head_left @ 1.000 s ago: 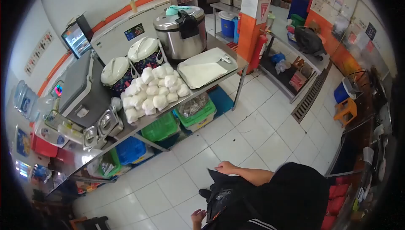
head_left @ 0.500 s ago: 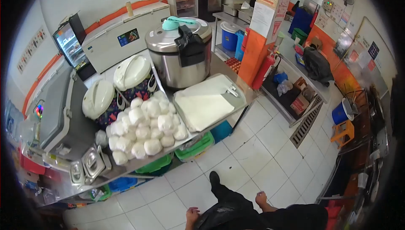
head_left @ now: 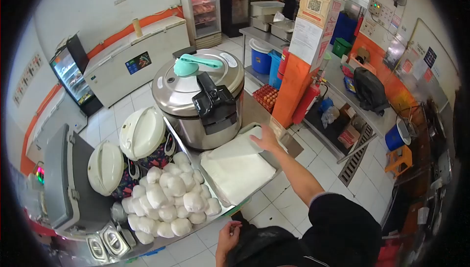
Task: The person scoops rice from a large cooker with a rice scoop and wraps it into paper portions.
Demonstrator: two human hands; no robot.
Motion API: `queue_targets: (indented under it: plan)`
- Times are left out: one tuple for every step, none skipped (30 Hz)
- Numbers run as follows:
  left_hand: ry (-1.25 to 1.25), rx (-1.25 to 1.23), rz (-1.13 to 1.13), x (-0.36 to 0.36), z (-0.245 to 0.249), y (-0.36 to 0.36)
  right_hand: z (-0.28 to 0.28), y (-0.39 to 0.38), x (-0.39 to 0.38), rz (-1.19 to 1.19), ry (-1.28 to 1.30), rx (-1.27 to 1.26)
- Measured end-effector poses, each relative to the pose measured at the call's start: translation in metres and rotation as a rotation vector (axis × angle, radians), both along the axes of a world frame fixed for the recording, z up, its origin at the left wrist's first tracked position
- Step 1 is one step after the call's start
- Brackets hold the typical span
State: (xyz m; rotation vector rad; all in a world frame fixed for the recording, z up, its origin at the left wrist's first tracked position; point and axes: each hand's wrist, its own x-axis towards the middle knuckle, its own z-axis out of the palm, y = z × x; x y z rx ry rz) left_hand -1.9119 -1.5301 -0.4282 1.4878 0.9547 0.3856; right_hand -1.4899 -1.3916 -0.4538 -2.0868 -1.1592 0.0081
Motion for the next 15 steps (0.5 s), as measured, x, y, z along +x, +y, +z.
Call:
queue_targets:
  plan:
    - [-0.045,-0.008,-0.051,0.009,0.009,0.013,-0.016,0.021,0.011,0.003,-0.046,-0.106]
    - [-0.09,-0.03,-0.093,0.017,0.017,0.019,-0.025,0.03,0.018,0.015,-0.09,-0.224]
    - [-0.085,-0.056,-0.09,0.023,0.022,0.025,-0.019,0.03,0.018,0.019,-0.085,-0.25]
    - [-0.104,-0.035,-0.134,0.03,0.026,0.035,-0.014,0.034,0.017,0.054,0.016,-0.356]
    - [-0.121,-0.014,-0.171,0.037,0.031,0.046,-0.006,0.04,0.014,0.096,0.118,-0.464]
    - [-0.099,0.045,-0.185,0.042,0.04,0.057,-0.006,0.043,0.015,0.098,0.137,-0.432]
    - [-0.069,0.092,-0.194,0.048,0.049,0.064,-0.009,0.041,0.016,0.105,0.163,-0.411]
    - [-0.085,0.078,-0.171,0.054,0.057,0.07,-0.008,0.039,0.016,0.093,0.278,-0.384]
    - [-0.098,0.066,-0.155,0.058,0.061,0.077,-0.009,0.035,0.015,0.067,0.396,-0.357]
    - [-0.121,0.048,-0.138,0.061,0.062,0.082,-0.013,0.031,0.016,0.082,0.423,-0.393]
    - [-0.15,0.04,-0.124,0.066,0.062,0.088,-0.017,0.03,0.021,0.139,0.349,-0.417]
    - [-0.141,0.022,-0.113,0.072,0.062,0.096,-0.02,0.03,0.026,0.194,0.263,-0.432]
    - [-0.122,0.002,-0.113,0.075,0.063,0.102,-0.029,0.028,0.028,0.203,0.271,-0.454]
    - [-0.1,-0.019,-0.115,0.078,0.063,0.105,-0.039,0.024,0.027,0.17,0.217,-0.323]
    - [-0.096,-0.027,-0.107,0.083,0.061,0.11,-0.038,0.026,0.025,0.137,0.156,-0.179]
